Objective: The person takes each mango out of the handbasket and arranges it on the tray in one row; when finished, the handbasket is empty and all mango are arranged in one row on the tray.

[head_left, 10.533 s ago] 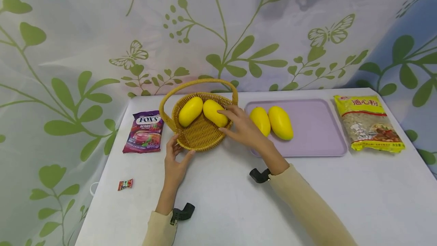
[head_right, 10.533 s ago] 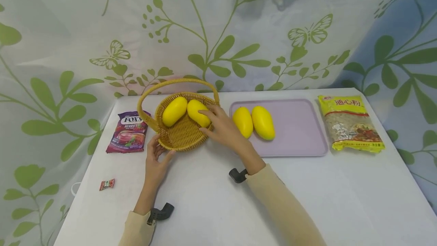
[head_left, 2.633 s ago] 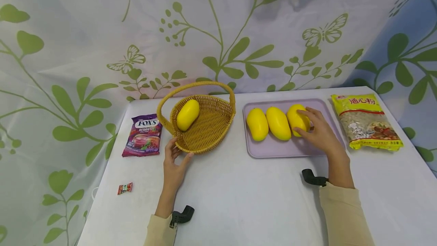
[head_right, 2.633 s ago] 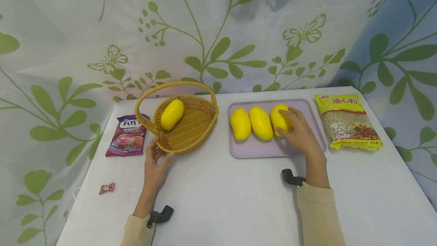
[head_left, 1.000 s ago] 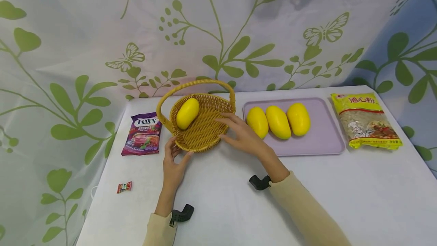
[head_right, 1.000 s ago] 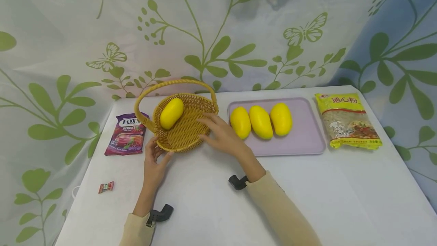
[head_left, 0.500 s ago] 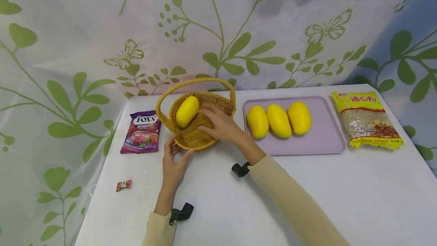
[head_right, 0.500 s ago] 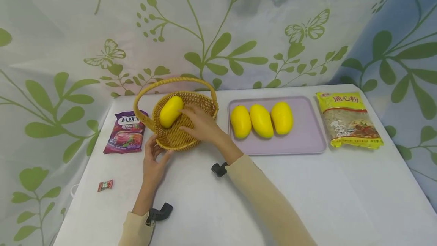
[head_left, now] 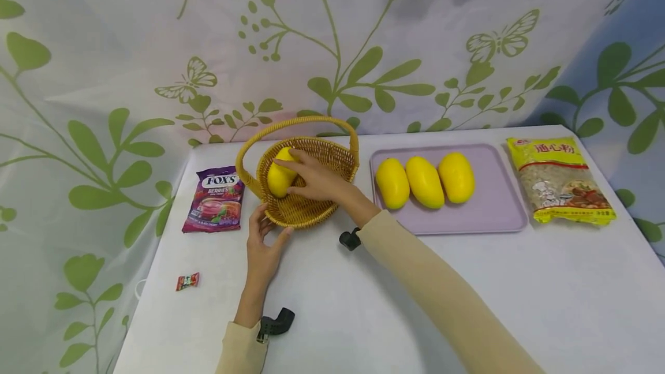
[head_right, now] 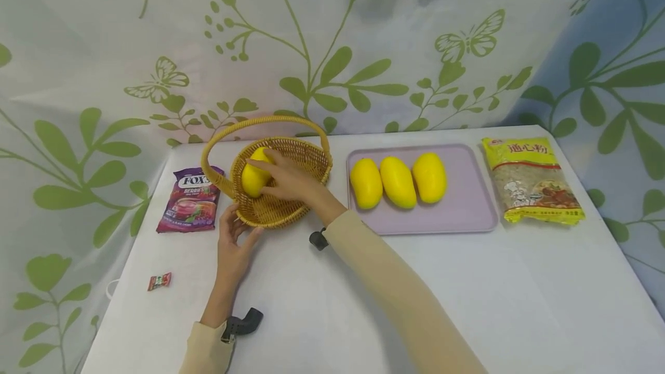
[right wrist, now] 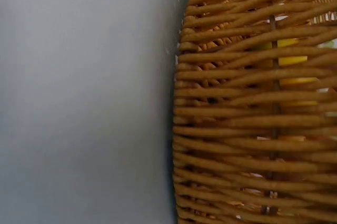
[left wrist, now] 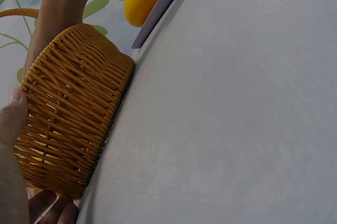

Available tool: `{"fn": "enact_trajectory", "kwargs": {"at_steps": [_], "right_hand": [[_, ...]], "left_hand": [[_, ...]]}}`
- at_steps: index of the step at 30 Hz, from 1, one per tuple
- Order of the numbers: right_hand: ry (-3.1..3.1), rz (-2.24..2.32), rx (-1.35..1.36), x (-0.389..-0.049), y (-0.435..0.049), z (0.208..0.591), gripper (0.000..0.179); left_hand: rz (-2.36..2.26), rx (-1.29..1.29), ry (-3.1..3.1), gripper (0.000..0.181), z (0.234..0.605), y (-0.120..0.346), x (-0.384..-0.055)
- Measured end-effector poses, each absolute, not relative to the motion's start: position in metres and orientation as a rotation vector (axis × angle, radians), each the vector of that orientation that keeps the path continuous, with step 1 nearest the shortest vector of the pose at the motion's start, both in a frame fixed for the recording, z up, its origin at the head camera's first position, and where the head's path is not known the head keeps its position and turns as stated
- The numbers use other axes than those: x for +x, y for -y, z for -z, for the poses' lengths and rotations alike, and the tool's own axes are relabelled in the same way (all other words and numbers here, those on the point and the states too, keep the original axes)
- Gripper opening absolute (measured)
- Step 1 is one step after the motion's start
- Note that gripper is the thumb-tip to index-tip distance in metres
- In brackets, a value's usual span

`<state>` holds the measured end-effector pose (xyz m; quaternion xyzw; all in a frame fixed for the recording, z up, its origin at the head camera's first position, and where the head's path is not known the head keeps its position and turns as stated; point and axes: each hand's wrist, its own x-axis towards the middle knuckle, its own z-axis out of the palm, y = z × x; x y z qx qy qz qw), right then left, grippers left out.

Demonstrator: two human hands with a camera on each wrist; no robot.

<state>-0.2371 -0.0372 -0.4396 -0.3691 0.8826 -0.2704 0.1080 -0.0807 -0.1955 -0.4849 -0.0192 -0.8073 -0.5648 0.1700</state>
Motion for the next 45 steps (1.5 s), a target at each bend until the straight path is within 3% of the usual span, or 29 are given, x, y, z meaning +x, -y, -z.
{"fn": "enact_trajectory", "kwargs": {"at_steps": [6, 17, 25, 45], "right_hand": [[-2.538, 0.735, -1.115, -0.235, 0.043, 0.441, 0.072], [-2.51, 0.814, -1.176, -0.222, 0.055, 0.44, 0.051], [-2.539, 0.792, -1.18, -0.214, 0.05, 0.438, 0.061], [-2.628, 0.975, -1.239, -0.201, 0.02, 0.432, 0.059]], "left_hand": [[1.606, -0.049, 2.301, 0.07, 0.481, 0.195, -0.081], [1.637, -0.045, 2.282, 0.071, 0.483, 0.197, -0.08], [1.627, -0.035, 2.3, 0.071, 0.483, 0.196, -0.081], [1.63, -0.045, 2.294, 0.071, 0.485, 0.197, -0.081]]}}
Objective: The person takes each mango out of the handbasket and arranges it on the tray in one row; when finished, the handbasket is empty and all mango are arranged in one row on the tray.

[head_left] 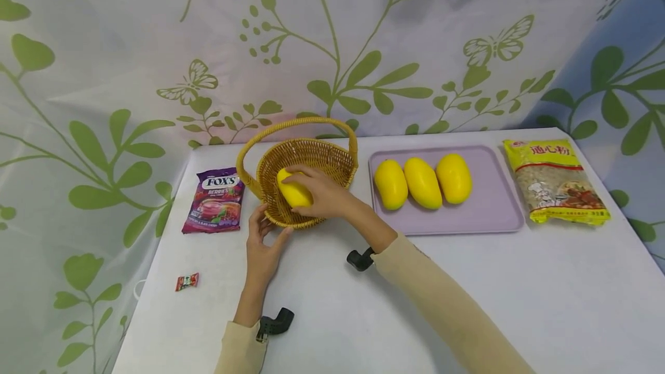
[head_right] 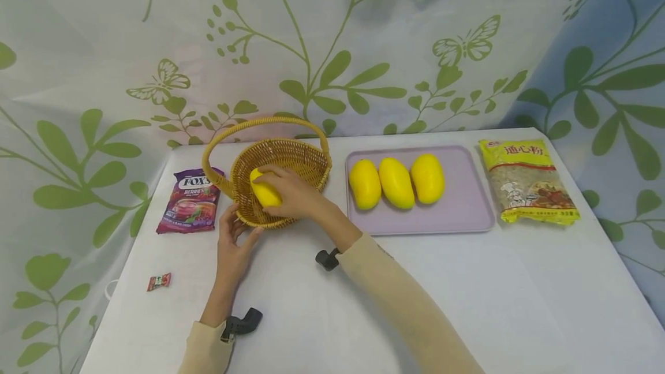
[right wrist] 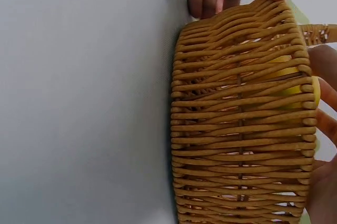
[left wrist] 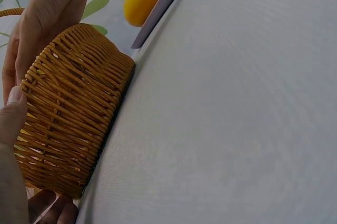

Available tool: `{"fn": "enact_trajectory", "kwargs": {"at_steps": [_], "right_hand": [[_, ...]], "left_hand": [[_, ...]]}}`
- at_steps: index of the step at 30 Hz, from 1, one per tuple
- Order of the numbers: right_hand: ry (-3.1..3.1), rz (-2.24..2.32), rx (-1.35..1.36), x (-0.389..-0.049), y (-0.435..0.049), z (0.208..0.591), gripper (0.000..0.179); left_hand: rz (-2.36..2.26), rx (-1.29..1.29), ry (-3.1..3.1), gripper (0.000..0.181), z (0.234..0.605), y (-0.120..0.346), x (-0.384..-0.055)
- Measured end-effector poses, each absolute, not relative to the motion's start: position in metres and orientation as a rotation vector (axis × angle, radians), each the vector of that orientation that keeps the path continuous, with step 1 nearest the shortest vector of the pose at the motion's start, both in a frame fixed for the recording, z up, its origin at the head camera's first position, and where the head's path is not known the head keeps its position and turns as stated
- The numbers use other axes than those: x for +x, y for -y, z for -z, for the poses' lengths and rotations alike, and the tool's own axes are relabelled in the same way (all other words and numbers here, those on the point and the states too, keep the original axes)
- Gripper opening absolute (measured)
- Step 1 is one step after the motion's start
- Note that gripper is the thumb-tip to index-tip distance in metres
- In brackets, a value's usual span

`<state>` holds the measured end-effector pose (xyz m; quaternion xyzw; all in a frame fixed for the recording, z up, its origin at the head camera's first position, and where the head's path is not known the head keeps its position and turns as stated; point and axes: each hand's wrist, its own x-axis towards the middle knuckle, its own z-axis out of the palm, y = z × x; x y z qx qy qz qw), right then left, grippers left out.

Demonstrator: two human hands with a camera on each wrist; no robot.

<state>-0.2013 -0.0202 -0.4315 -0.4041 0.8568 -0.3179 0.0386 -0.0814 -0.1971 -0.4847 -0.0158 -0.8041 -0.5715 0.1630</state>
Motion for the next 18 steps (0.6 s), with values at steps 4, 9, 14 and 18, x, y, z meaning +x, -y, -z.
{"fn": "enact_trajectory", "kwargs": {"at_steps": [4, 9, 14, 18], "right_hand": [[-2.654, 1.025, -1.242, -0.196, 0.015, 0.43, 0.058], [-2.69, 1.079, -1.22, -0.191, 0.006, 0.428, 0.056], [-2.705, 1.128, -1.216, -0.189, 0.001, 0.425, 0.057], [-2.714, 1.152, -1.246, -0.189, -0.001, 0.422, 0.058]], "left_hand": [[1.642, -0.046, 2.287, 0.071, 0.483, 0.196, -0.081], [1.64, -0.055, 2.291, 0.071, 0.482, 0.195, -0.08], [1.632, -0.056, 2.292, 0.071, 0.482, 0.196, -0.08], [1.637, -0.053, 2.288, 0.07, 0.482, 0.196, -0.08]]}}
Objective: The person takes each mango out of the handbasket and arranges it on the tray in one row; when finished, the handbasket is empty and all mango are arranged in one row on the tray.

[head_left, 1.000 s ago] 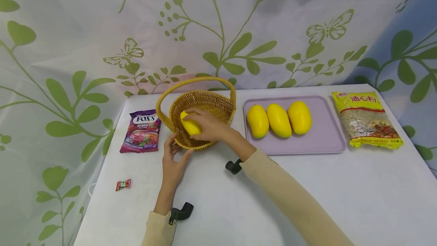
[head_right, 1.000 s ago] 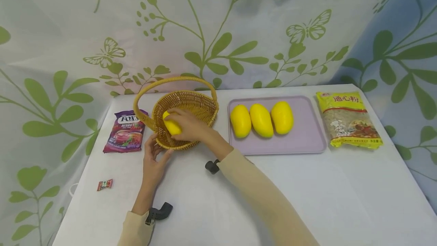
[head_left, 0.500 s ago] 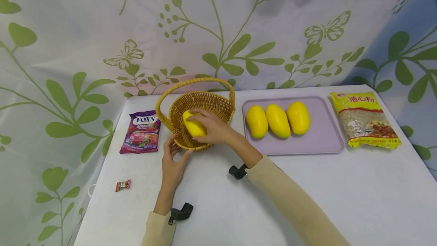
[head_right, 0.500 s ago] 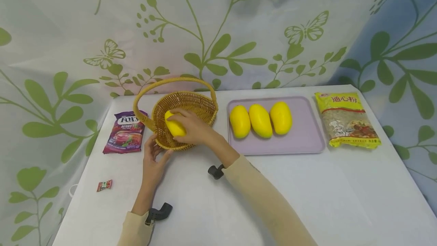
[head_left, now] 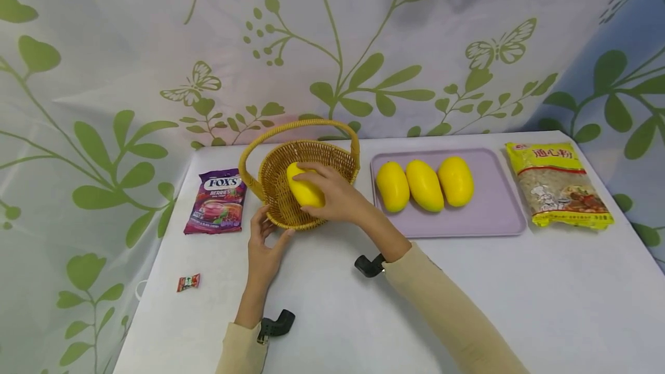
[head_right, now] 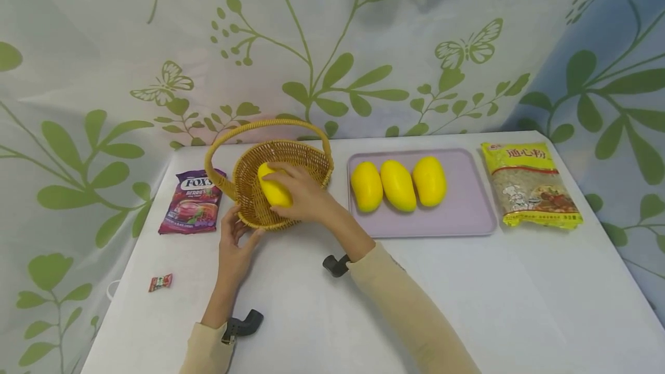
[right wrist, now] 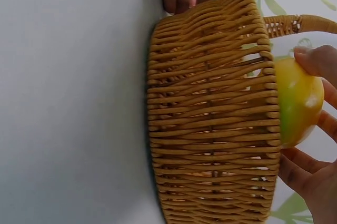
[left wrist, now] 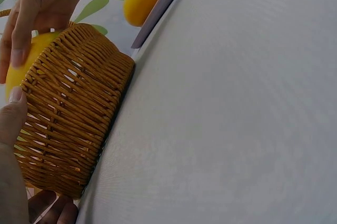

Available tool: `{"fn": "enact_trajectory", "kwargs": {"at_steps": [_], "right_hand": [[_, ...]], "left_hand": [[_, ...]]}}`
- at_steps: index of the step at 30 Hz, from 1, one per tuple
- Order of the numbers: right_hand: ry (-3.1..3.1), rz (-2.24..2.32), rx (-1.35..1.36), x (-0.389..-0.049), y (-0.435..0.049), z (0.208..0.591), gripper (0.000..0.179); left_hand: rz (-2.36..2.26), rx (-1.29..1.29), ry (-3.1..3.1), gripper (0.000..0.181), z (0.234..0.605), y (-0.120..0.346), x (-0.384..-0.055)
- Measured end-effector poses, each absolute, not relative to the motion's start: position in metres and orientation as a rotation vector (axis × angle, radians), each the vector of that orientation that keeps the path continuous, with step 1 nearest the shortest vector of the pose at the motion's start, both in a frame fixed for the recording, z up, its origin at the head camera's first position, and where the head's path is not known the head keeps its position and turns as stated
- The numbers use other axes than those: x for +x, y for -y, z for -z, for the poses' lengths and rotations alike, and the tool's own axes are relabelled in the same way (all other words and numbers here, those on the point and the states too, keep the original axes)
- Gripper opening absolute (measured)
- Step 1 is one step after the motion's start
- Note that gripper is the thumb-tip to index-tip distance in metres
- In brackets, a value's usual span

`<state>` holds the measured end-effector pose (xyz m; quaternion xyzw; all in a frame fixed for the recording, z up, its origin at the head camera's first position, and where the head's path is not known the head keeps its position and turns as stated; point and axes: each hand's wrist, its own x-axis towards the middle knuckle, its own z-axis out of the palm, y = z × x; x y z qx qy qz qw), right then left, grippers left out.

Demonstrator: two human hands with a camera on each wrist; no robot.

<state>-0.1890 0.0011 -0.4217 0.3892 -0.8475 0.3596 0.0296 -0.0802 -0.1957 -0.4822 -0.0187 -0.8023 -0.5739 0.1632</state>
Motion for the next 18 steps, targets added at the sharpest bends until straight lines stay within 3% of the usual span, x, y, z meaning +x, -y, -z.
{"fn": "enact_trajectory", "kwargs": {"at_steps": [18], "right_hand": [[2.464, -1.153, 1.162, -0.177, -0.033, 0.418, 0.054]], "left_hand": [[1.584, -0.061, 2.305, 0.071, 0.485, 0.197, -0.08]]}}
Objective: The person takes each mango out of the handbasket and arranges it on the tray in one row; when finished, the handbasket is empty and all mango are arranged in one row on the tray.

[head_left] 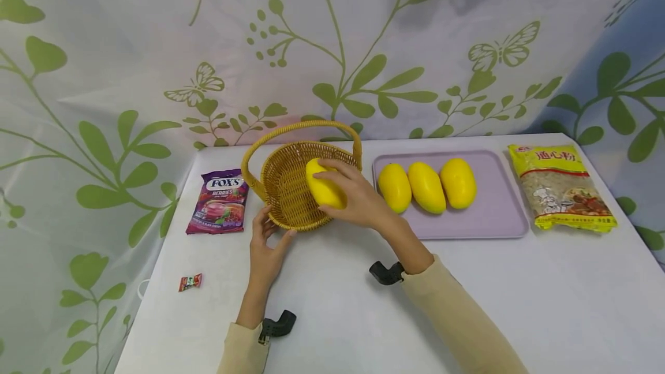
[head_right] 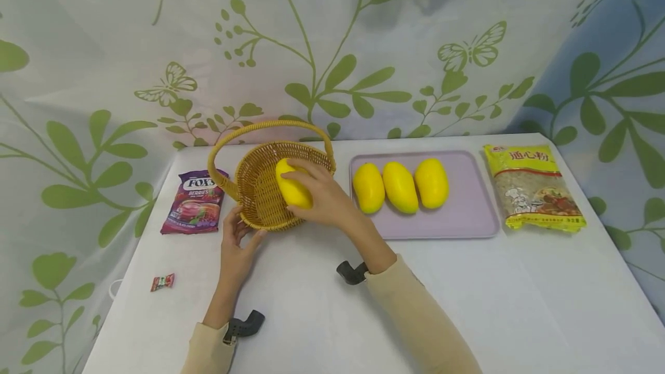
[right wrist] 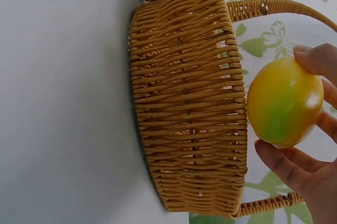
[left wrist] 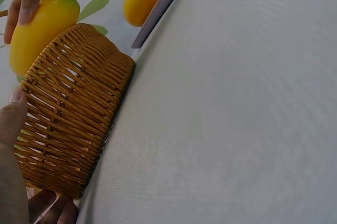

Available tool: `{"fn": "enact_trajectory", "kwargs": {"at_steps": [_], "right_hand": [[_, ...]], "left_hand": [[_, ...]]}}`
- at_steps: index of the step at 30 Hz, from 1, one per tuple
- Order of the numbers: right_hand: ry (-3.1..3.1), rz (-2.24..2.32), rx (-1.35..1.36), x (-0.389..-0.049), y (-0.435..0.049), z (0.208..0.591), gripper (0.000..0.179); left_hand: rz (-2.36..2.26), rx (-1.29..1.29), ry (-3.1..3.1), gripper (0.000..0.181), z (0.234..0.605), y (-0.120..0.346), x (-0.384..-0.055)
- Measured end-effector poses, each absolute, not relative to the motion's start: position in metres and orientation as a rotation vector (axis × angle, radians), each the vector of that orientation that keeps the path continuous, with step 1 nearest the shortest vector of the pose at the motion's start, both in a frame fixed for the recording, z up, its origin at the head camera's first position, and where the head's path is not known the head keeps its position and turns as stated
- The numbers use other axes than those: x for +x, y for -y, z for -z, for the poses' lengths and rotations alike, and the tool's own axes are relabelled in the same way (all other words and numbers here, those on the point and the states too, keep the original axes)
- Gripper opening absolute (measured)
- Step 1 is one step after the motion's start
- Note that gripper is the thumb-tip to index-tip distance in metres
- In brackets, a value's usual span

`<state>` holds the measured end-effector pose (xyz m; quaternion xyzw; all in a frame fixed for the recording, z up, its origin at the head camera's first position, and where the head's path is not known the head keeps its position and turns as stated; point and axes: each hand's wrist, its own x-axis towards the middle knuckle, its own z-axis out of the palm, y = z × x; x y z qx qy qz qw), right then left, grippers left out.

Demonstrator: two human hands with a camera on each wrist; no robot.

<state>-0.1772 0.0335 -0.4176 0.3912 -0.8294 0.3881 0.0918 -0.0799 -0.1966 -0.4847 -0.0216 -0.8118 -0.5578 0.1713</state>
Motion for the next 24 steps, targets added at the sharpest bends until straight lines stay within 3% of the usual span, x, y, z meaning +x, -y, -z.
{"fn": "enact_trajectory", "kwargs": {"at_steps": [24], "right_hand": [[2.432, -1.174, 0.977, -0.16, -0.091, 0.421, 0.06]], "left_hand": [[1.64, -0.067, 2.283, 0.071, 0.484, 0.197, -0.08]]}}
